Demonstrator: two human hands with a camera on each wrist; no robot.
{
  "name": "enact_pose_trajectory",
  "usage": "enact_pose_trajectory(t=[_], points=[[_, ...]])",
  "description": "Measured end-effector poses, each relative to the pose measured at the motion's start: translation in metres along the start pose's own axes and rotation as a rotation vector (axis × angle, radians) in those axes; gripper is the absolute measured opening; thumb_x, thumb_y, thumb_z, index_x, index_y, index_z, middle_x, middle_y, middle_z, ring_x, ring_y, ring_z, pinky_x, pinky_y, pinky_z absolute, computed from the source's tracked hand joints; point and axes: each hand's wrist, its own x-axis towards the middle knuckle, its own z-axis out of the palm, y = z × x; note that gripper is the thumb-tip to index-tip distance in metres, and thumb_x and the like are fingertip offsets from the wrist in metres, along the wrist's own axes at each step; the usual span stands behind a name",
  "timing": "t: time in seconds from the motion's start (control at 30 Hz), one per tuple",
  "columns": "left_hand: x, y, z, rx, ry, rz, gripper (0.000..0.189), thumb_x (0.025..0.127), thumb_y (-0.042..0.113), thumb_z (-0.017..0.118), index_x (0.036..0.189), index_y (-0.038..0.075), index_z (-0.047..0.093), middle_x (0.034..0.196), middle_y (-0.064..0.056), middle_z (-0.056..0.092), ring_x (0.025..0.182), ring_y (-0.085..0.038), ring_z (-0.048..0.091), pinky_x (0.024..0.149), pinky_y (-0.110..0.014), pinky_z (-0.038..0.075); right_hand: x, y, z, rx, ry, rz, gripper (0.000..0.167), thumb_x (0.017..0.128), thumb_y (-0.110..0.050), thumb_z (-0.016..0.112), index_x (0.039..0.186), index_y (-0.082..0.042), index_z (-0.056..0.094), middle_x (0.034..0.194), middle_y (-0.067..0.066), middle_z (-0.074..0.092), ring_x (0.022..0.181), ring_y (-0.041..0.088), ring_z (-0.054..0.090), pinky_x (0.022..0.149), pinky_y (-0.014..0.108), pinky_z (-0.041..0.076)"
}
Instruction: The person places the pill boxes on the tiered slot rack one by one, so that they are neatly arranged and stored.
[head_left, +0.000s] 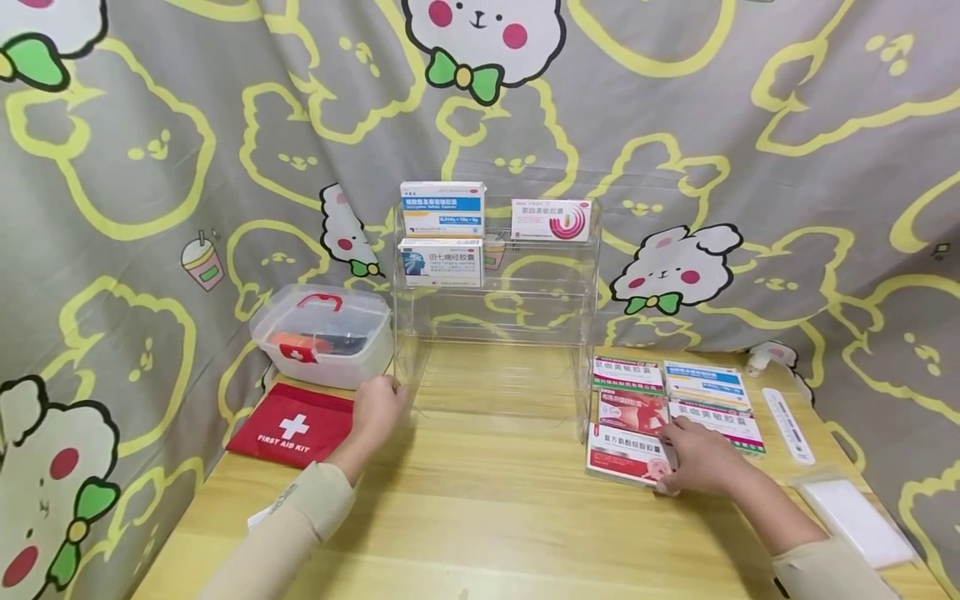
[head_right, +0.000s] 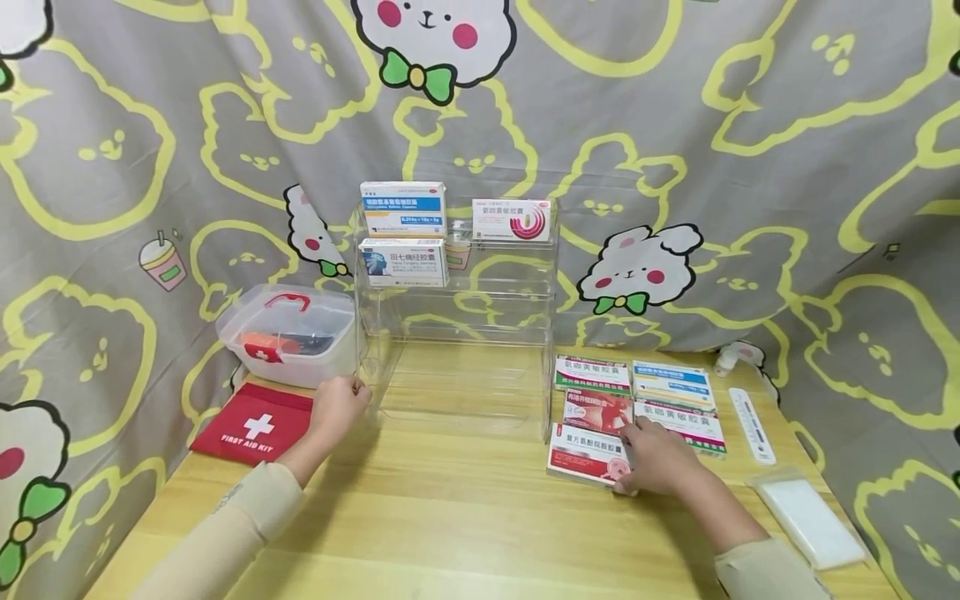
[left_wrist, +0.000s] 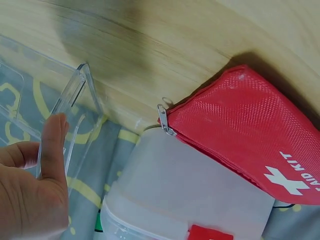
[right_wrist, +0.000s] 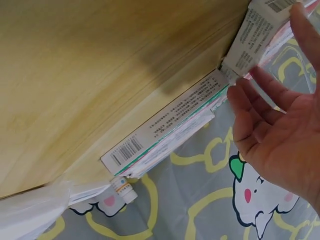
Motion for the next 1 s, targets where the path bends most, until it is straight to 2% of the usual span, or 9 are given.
enact_pose_trajectory(t=[0.07, 0.13, 0.23, 0.33, 0.4, 0.53, 0.67, 0.87, 1.0], points=[[-0.001, -0.001, 0.000, -0.004, -0.001, -0.002, 0.032, 0.077, 0.009, 0.054, 0.047, 0.012, 0.042, 0.048, -0.002, 0.044, 0.051, -0.023, 0.042, 0.049, -0.036, 0.038, 0.001, 0.001, 0.004, -0.013, 0.043, -0.038, 0.064, 0.057, -0.046, 0.085, 0.100, -0.007, 0.058, 0.100, 0.016, 0.054, 0.085, 0.033, 0.054, 0.073, 0.045, 0.046], [-0.001, -0.001, 0.000, -0.005, -0.003, -0.006, 0.030, 0.077, 0.009, 0.054, 0.048, 0.012, 0.044, 0.049, -0.003, 0.046, 0.051, -0.023, 0.043, 0.050, -0.037, 0.039, 0.001, 0.002, 0.007, -0.027, 0.084, -0.080, 0.059, 0.058, -0.043, 0.085, 0.098, -0.009, 0.057, 0.093, 0.008, 0.051, 0.077, 0.024, 0.051, 0.068, 0.040, 0.045], [-0.001, -0.002, 0.001, -0.003, -0.005, -0.001, 0.028, 0.076, 0.010, 0.054, 0.049, 0.012, 0.046, 0.050, -0.003, 0.049, 0.050, -0.023, 0.044, 0.049, -0.037, 0.039, 0.001, 0.004, 0.011, -0.015, 0.107, -0.081, 0.069, 0.061, -0.049, 0.082, 0.111, -0.008, 0.058, 0.104, 0.013, 0.054, 0.086, 0.028, 0.055, 0.075, 0.047, 0.047], [0.000, -0.002, 0.001, -0.002, -0.006, 0.008, 0.028, 0.075, 0.009, 0.053, 0.049, 0.012, 0.046, 0.051, -0.004, 0.049, 0.050, -0.022, 0.043, 0.048, -0.037, 0.039, 0.000, 0.005, 0.010, 0.026, 0.077, -0.049, 0.079, 0.064, -0.058, 0.075, 0.121, -0.006, 0.057, 0.123, 0.028, 0.049, 0.107, 0.044, 0.051, 0.085, 0.059, 0.042], [0.001, -0.002, 0.000, -0.001, -0.004, 0.009, 0.027, 0.075, 0.009, 0.054, 0.049, 0.012, 0.047, 0.051, -0.004, 0.049, 0.050, -0.022, 0.043, 0.048, -0.037, 0.039, 0.000, 0.006, 0.009, 0.046, 0.047, -0.030, 0.079, 0.066, -0.060, 0.073, 0.120, -0.004, 0.058, 0.126, 0.031, 0.047, 0.112, 0.048, 0.048, 0.087, 0.061, 0.040], [0.001, -0.003, 0.000, 0.001, 0.002, 0.008, 0.024, 0.075, 0.008, 0.054, 0.051, 0.011, 0.051, 0.053, -0.004, 0.053, 0.050, -0.022, 0.047, 0.049, -0.037, 0.041, 0.001, 0.006, 0.006, 0.094, -0.031, -0.020, 0.080, 0.065, -0.057, 0.075, 0.115, 0.001, 0.053, 0.116, 0.025, 0.053, 0.103, 0.040, 0.054, 0.086, 0.057, 0.042], [0.002, -0.003, 0.001, 0.005, 0.001, 0.013, 0.023, 0.074, 0.008, 0.054, 0.051, 0.011, 0.052, 0.053, -0.004, 0.054, 0.050, -0.023, 0.049, 0.049, -0.038, 0.041, -0.001, 0.008, 0.003, 0.208, -0.083, -0.009, 0.075, 0.066, -0.050, 0.078, 0.114, -0.001, 0.047, 0.104, 0.013, 0.057, 0.091, 0.028, 0.055, 0.082, 0.051, 0.045], [0.002, -0.003, 0.002, -0.003, -0.007, 0.019, 0.024, 0.075, 0.008, 0.053, 0.051, 0.011, 0.051, 0.052, -0.003, 0.052, 0.050, -0.022, 0.046, 0.048, -0.035, 0.039, -0.013, 0.024, -0.013, 0.418, 0.067, -0.090, 0.035, 0.080, -0.023, 0.072, 0.109, -0.009, 0.059, 0.101, 0.008, 0.060, 0.084, 0.013, 0.053, 0.071, 0.031, 0.046], [0.002, -0.004, 0.002, -0.014, 0.000, 0.009, 0.024, 0.075, 0.008, 0.053, 0.051, 0.011, 0.049, 0.052, -0.004, 0.051, 0.050, -0.022, 0.045, 0.048, -0.036, 0.038, -0.019, 0.031, -0.027, 0.579, 0.181, -0.084, 0.035, 0.084, -0.017, 0.068, 0.116, -0.005, 0.064, 0.103, 0.005, 0.062, 0.080, 0.006, 0.053, 0.064, 0.025, 0.047]])
